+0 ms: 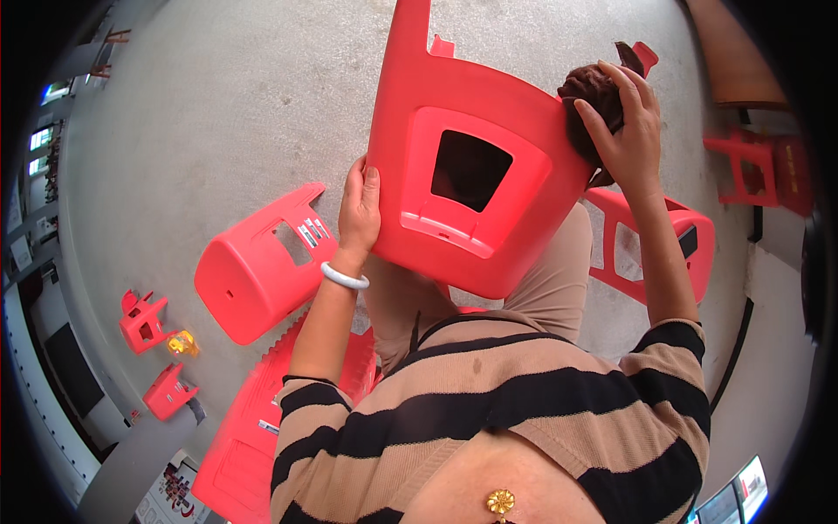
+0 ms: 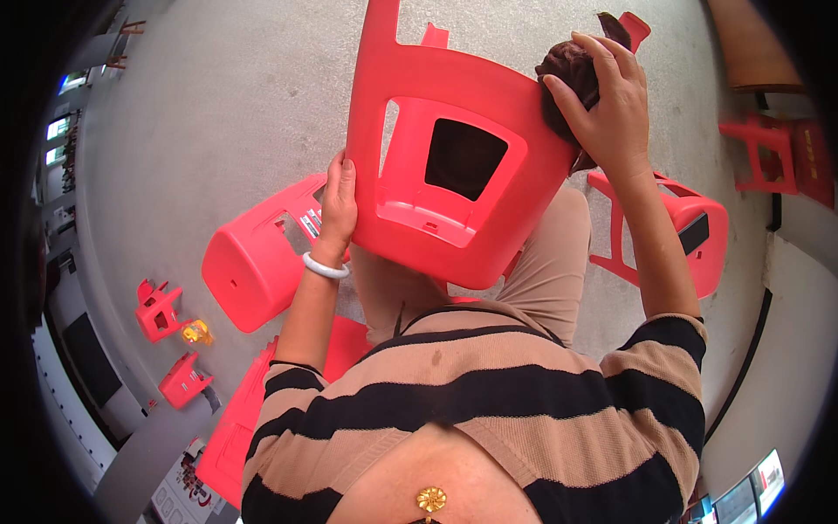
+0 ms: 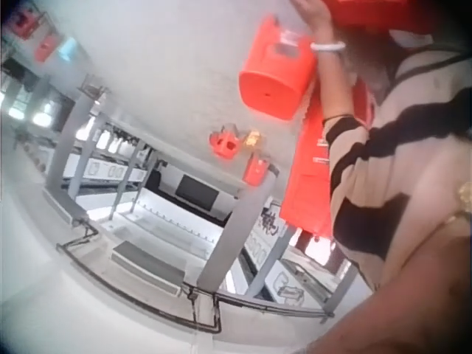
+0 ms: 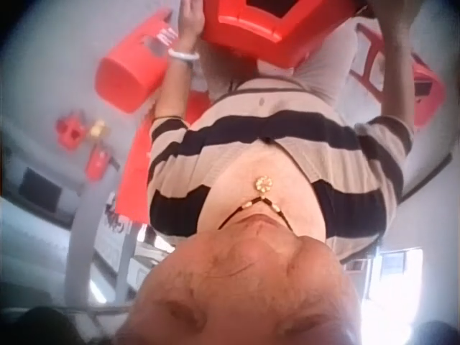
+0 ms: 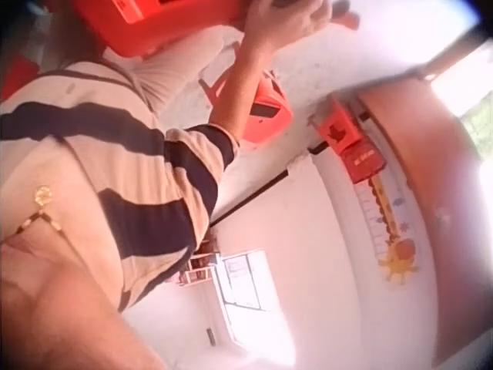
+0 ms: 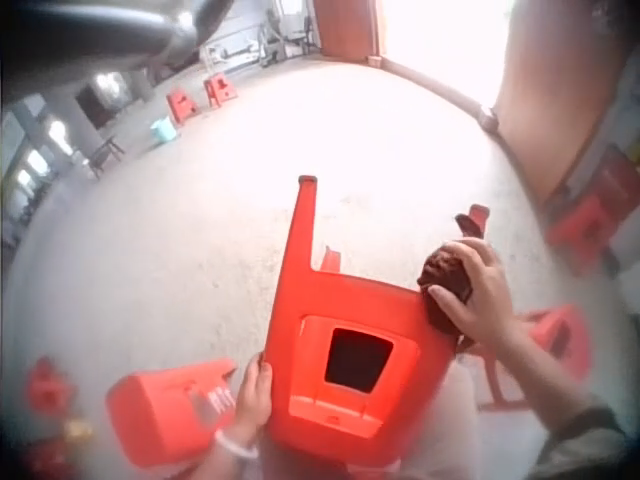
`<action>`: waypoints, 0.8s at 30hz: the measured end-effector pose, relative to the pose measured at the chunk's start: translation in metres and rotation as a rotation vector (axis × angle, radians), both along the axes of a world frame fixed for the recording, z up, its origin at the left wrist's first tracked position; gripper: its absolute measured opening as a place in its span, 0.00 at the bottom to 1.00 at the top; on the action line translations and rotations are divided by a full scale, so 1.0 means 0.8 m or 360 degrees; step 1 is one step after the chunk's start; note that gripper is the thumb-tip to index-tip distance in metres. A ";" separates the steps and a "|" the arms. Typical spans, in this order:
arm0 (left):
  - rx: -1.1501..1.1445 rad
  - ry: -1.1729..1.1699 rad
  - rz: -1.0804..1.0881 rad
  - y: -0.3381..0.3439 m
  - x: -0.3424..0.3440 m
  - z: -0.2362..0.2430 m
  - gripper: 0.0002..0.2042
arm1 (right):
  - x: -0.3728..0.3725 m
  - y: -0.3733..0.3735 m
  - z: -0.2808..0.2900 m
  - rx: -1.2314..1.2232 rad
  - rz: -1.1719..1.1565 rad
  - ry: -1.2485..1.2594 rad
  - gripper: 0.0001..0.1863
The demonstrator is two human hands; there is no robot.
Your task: Cleaning and wiping red plastic chairs with a cloth.
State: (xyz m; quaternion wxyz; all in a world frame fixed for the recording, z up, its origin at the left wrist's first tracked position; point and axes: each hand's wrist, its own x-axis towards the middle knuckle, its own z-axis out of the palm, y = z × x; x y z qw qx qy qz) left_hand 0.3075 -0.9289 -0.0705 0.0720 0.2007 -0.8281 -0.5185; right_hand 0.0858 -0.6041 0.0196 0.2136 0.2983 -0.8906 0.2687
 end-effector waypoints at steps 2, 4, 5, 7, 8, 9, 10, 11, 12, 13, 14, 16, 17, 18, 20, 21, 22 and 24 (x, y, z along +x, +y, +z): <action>0.0677 -0.0137 0.0196 0.006 -0.012 0.008 0.32 | 0.003 0.013 -0.003 0.0003 -0.0044 0.0077 0.30; 0.0748 -0.0152 0.0254 0.008 -0.010 -0.002 0.33 | 0.017 0.011 -0.006 0.0228 -0.0319 0.0013 0.30; 0.0865 -0.0190 0.0289 0.008 -0.019 -0.008 0.34 | 0.020 0.016 -0.015 0.0217 -0.0312 -0.0048 0.30; 0.0855 -0.0164 0.0306 0.016 -0.030 -0.006 0.35 | 0.032 0.028 -0.019 0.0161 -0.0281 -0.0043 0.29; 0.0880 -0.0201 0.0337 0.022 -0.036 -0.006 0.35 | 0.035 0.040 -0.022 0.0130 -0.0265 -0.0047 0.29; 0.0891 -0.0221 0.0367 0.005 -0.037 -0.015 0.35 | 0.045 0.039 -0.026 0.0016 -0.0187 -0.0038 0.29; 0.0884 -0.0194 0.0348 0.002 -0.040 -0.014 0.35 | 0.061 0.040 -0.027 -0.0145 -0.0158 -0.0166 0.27; 0.0884 -0.0272 0.0348 -0.001 -0.043 -0.015 0.36 | 0.082 0.043 -0.031 -0.0210 -0.0133 -0.0217 0.27; 0.0886 -0.0346 0.0360 -0.006 -0.042 -0.015 0.36 | 0.106 0.040 -0.037 -0.0274 -0.0094 -0.0268 0.26; 0.0886 -0.0326 0.0354 -0.009 -0.038 -0.019 0.36 | 0.134 0.035 -0.044 -0.0313 -0.0053 -0.0327 0.25; 0.0834 -0.0279 0.0353 -0.012 -0.037 -0.021 0.37 | 0.163 0.030 -0.047 -0.0349 -0.0011 -0.0383 0.25; 0.0790 -0.0209 0.0349 -0.016 -0.038 -0.026 0.37 | 0.216 0.021 -0.052 -0.0333 0.0106 -0.0431 0.25; 0.0834 -0.0199 0.0373 -0.017 -0.039 -0.027 0.35 | 0.241 0.017 -0.053 -0.0273 0.0180 -0.0367 0.25; 0.0880 -0.0188 0.0392 -0.015 -0.041 -0.028 0.33 | 0.261 0.014 -0.050 -0.0210 0.0248 -0.0302 0.25; 0.0896 -0.0204 0.0384 -0.018 -0.040 -0.027 0.33 | 0.287 -0.001 -0.040 -0.0066 0.0473 -0.0181 0.25; 0.0917 -0.0244 0.0358 -0.010 -0.046 -0.024 0.33 | 0.293 -0.007 -0.033 0.0061 0.0483 -0.0169 0.24; 0.0936 -0.0228 0.0341 -0.003 -0.047 -0.021 0.33 | 0.293 -0.014 -0.030 0.0080 0.0473 -0.0150 0.24; 0.0913 -0.0287 0.0407 0.015 -0.047 -0.014 0.35 | 0.284 -0.028 -0.026 0.0305 0.0487 -0.0194 0.22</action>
